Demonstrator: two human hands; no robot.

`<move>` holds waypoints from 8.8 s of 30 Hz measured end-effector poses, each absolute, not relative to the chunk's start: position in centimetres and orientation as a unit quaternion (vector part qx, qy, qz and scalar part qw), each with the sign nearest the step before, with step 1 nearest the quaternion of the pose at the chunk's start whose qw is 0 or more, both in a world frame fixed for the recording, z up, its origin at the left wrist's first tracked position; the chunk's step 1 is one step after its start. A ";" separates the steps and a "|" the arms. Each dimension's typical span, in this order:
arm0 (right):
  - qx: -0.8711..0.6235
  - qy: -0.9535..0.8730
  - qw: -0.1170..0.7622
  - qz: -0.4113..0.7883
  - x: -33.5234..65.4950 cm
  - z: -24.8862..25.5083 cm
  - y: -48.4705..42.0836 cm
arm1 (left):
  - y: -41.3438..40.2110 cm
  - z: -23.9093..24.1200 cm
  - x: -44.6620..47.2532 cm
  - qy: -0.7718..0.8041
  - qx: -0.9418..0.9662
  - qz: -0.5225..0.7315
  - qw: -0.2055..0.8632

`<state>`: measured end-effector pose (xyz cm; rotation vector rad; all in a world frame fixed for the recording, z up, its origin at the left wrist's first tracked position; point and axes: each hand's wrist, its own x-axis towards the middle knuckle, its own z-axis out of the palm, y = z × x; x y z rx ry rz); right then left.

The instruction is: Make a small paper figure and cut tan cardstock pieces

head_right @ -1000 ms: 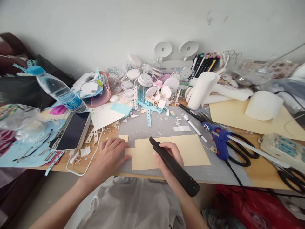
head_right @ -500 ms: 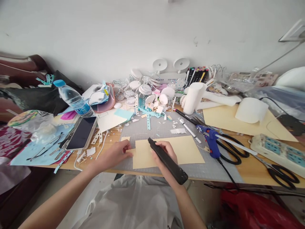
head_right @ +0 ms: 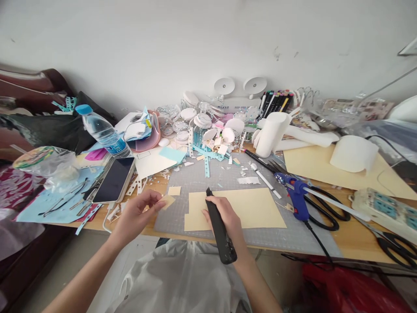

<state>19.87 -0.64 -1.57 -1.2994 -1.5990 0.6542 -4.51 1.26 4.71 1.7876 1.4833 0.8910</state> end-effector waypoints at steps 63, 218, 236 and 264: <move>-0.501 -0.466 0.577 0.446 21.4 0.3 -0.3 | 3.0 3.0 1.0 0.450 0.729 0.320 0.404; -0.549 -0.579 0.492 0.348 18.2 8.1 -2.7 | -0.7 9.0 0.5 0.487 0.555 0.362 0.569; -0.560 -0.566 0.484 0.363 18.2 7.2 -2.4 | 0.7 8.6 0.6 0.473 0.623 0.343 0.520; -0.522 -0.579 0.483 0.398 19.1 7.4 -1.9 | 0.6 8.9 0.5 0.460 0.605 0.360 0.541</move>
